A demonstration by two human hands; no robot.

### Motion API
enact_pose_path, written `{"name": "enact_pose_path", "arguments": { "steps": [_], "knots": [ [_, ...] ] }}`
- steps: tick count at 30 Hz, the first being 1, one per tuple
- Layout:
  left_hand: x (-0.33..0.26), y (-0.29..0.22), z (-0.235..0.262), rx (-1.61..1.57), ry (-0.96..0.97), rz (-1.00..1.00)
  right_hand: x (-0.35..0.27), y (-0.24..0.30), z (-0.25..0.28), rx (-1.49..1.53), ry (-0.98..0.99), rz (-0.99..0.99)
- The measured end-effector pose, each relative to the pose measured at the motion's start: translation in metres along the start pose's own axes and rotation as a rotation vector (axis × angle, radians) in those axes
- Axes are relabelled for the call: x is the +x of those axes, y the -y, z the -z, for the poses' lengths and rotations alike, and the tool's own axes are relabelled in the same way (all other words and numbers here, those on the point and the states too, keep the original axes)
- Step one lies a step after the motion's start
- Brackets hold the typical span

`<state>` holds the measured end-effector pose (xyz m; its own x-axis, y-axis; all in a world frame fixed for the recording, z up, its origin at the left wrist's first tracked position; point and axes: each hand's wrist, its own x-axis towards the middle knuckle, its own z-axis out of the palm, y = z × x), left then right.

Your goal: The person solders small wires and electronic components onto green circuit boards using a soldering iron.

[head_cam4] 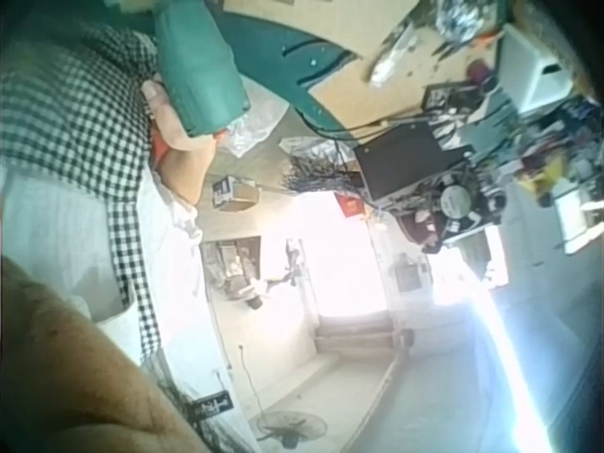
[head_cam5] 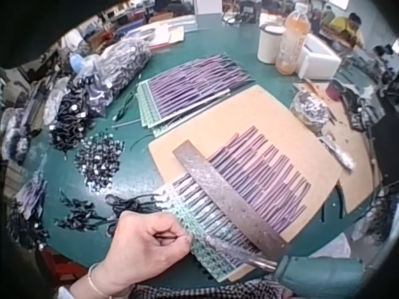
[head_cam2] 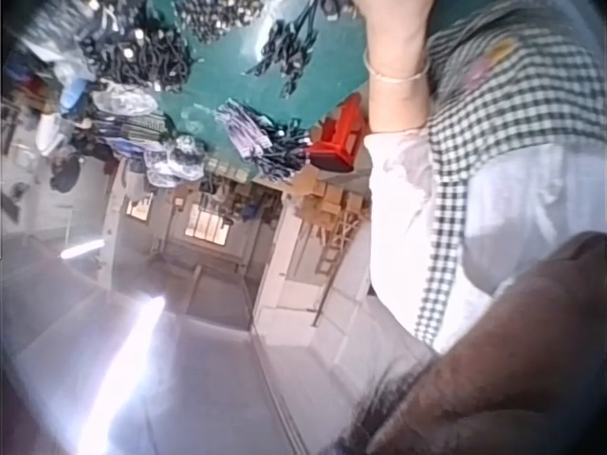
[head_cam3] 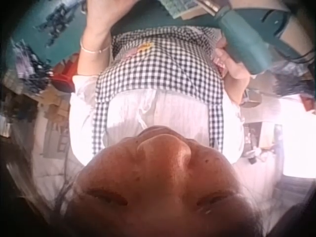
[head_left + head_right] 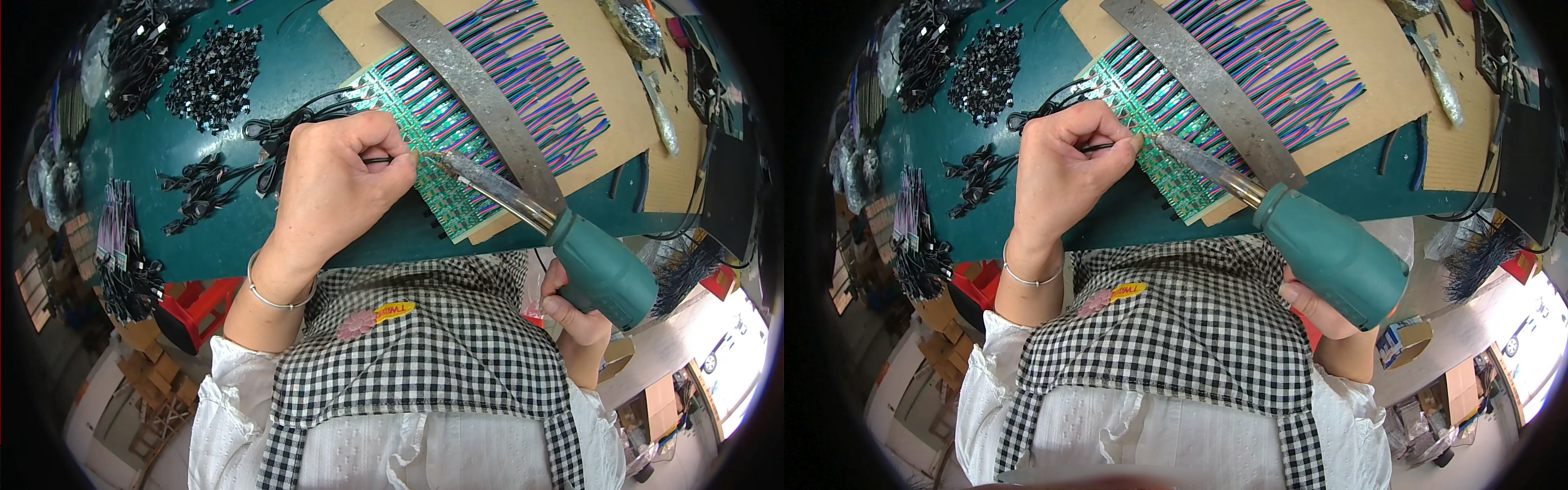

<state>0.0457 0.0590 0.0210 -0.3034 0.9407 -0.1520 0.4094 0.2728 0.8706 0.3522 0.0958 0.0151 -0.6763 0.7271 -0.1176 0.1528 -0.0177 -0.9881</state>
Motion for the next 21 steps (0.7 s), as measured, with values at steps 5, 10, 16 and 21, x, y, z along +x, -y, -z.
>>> {"name": "enact_pose_path", "arguments": {
  "steps": [5,10,16,21],
  "knots": [
    [-0.001,-0.001,-0.002,-0.023,-0.002,0.017,0.003,0.0,-0.005,-0.003,-0.044,0.023],
    [-0.002,-0.002,-0.003,0.013,-0.016,0.008,0.01,0.013,-0.016,0.264,-0.254,-0.07],
    [-0.003,-0.003,-0.004,0.028,-0.039,-0.009,0.008,0.012,-0.013,0.205,-0.242,-0.056],
    [-0.003,-0.003,-0.004,0.064,-0.067,-0.028,0.008,0.016,-0.017,0.236,-0.278,-0.072]
  ]
}}
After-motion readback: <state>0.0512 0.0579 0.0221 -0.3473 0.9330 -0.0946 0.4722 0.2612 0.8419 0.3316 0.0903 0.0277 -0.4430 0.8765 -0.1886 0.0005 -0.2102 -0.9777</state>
